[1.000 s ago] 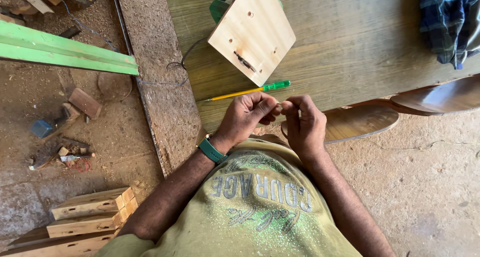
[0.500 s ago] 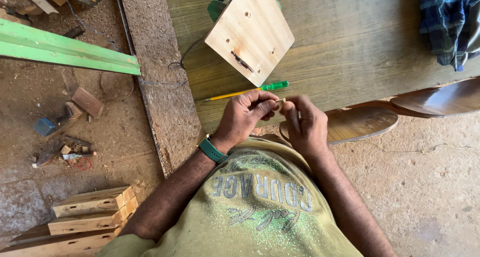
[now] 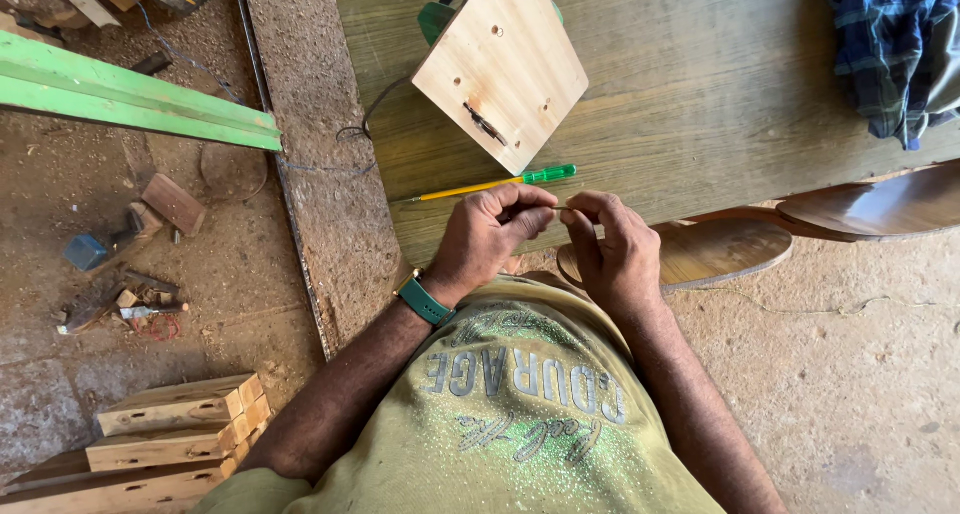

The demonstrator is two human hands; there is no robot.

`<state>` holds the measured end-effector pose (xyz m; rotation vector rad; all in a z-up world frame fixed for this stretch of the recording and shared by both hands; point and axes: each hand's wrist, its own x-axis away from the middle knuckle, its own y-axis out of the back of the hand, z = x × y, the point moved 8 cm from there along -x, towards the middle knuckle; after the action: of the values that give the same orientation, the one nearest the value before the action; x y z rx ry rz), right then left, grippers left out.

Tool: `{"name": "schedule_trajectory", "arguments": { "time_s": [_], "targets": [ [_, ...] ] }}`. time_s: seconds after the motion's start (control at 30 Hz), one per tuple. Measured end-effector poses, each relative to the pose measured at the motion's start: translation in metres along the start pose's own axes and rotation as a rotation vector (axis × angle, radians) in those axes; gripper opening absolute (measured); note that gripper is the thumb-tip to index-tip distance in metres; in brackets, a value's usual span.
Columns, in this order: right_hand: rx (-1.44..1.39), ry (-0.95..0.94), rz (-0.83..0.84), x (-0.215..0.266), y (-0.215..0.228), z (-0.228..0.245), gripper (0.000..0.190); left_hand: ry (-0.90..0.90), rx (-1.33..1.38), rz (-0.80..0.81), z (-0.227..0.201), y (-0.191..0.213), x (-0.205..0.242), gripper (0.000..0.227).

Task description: The person uses a screwdriver to tighten screws into a small wooden board attached to a green electric motor. They repeatedly insert screws, tighten them, and adjust the board's position on the workbench.

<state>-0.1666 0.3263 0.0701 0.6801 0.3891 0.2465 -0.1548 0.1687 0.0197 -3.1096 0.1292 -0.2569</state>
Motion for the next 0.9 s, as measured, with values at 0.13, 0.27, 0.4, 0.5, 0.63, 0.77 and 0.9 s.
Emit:
{"name": "schedule_trajectory", "arguments": {
  "time_s": [0.13, 0.27, 0.4, 0.5, 0.63, 0.77, 0.9],
  "targets": [
    [-0.054, -0.113, 0.028, 0.004, -0.007, -0.011, 0.01, -0.06, 0.017, -0.008, -0.002, 0.0, 0.002, 0.031],
    [-0.114, -0.142, -0.006, 0.005, -0.01, -0.014, 0.008, -0.013, 0.121, 0.017, 0.011, 0.002, -0.002, 0.04],
    [0.013, 0.019, -0.016, 0.004, -0.008, -0.003, 0.007, 0.068, 0.068, 0.065, 0.025, -0.005, -0.001, 0.046],
    [-0.046, -0.029, -0.024, 0.006, -0.008, -0.006, 0.007, -0.15, -0.014, 0.063, 0.011, -0.004, 0.002, 0.051],
    [0.005, -0.023, -0.012, 0.006, -0.01, -0.006, 0.007, -0.056, -0.035, 0.057, 0.02, -0.003, 0.002, 0.05],
    [0.061, 0.024, -0.002, 0.006, -0.011, -0.003, 0.007, -0.087, -0.002, 0.029, 0.017, 0.001, 0.003, 0.049],
    [0.044, 0.013, -0.002, 0.007, -0.013, -0.003, 0.008, -0.091, -0.075, -0.009, 0.015, 0.005, 0.003, 0.041]
  ]
}}
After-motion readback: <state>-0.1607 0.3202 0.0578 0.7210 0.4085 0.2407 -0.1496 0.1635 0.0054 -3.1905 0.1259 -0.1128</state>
